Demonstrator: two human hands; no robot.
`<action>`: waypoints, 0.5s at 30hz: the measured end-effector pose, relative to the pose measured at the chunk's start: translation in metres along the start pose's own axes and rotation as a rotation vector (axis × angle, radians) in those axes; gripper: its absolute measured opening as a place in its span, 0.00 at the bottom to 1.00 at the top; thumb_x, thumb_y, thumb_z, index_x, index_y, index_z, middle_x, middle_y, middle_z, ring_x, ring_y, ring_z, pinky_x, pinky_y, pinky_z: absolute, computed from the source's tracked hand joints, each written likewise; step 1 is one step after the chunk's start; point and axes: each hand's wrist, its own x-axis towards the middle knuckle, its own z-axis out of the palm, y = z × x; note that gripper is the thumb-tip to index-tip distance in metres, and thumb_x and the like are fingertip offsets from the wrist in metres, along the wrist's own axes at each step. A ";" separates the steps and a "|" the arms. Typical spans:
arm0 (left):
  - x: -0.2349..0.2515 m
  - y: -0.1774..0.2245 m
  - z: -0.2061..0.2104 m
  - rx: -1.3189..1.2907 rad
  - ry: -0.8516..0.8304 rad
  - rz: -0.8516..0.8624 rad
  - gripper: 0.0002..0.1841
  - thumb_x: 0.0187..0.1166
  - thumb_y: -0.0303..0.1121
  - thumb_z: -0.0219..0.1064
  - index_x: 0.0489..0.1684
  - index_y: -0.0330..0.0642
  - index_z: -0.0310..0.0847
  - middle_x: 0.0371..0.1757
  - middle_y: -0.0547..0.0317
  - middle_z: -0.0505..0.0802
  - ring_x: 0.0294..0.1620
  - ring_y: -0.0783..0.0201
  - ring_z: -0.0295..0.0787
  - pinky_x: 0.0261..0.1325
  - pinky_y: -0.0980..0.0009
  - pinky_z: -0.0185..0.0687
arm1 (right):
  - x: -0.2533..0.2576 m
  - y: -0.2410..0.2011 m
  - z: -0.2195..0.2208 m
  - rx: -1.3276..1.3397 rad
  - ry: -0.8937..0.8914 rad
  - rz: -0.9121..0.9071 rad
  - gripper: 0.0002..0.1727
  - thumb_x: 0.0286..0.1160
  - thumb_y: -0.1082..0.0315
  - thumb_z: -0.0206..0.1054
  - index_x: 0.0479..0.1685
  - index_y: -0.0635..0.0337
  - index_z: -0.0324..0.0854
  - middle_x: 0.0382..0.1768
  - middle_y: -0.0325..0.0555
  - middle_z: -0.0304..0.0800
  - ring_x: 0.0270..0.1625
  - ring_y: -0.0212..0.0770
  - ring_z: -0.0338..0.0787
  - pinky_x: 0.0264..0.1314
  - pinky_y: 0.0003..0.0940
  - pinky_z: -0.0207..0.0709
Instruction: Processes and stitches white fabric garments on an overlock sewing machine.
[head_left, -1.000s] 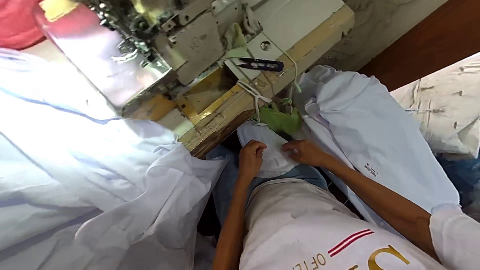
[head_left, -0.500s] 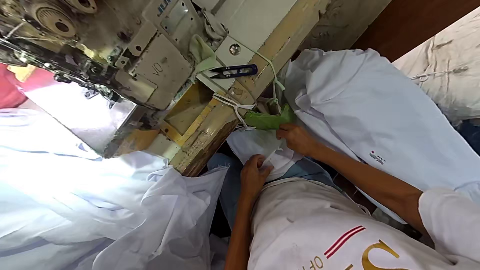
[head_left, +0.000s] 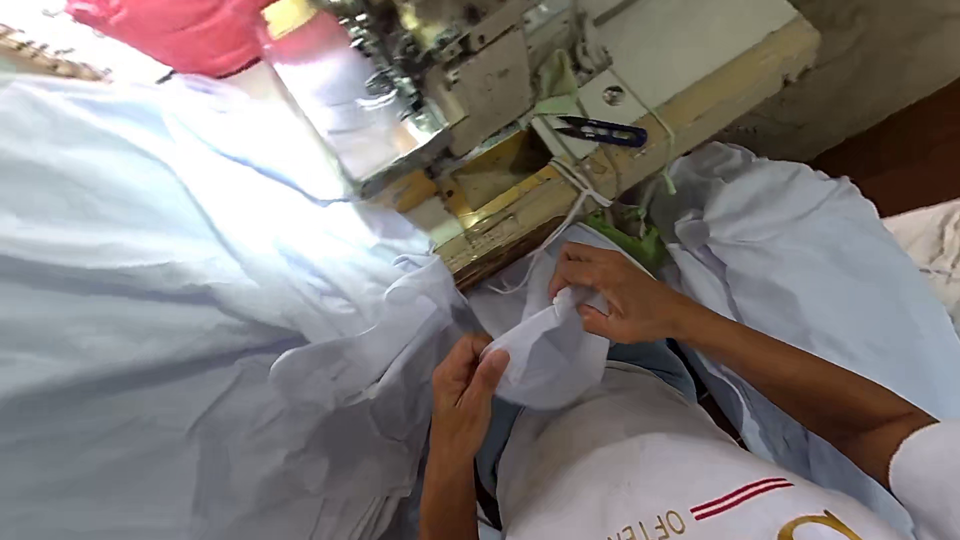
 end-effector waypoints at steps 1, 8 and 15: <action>-0.008 0.011 -0.006 0.030 0.032 0.032 0.08 0.83 0.46 0.67 0.34 0.59 0.84 0.32 0.86 0.87 0.34 0.89 0.83 0.39 0.88 0.81 | 0.006 -0.008 0.005 0.064 -0.001 0.005 0.10 0.55 0.72 0.66 0.34 0.65 0.87 0.35 0.44 0.81 0.38 0.30 0.80 0.38 0.19 0.74; -0.057 0.047 -0.050 0.403 0.151 0.091 0.10 0.81 0.34 0.68 0.40 0.33 0.87 0.27 0.69 0.87 0.26 0.92 0.72 0.31 0.95 0.68 | 0.028 -0.047 0.056 0.273 -0.165 -0.003 0.10 0.79 0.68 0.66 0.38 0.66 0.89 0.33 0.40 0.82 0.36 0.20 0.78 0.39 0.09 0.71; -0.088 0.056 -0.088 0.848 0.202 0.026 0.18 0.82 0.45 0.63 0.30 0.40 0.90 0.25 0.62 0.90 0.25 0.79 0.78 0.30 0.84 0.71 | 0.041 -0.077 0.093 0.118 -0.233 -0.114 0.11 0.81 0.67 0.64 0.40 0.65 0.89 0.30 0.49 0.83 0.34 0.32 0.81 0.40 0.17 0.74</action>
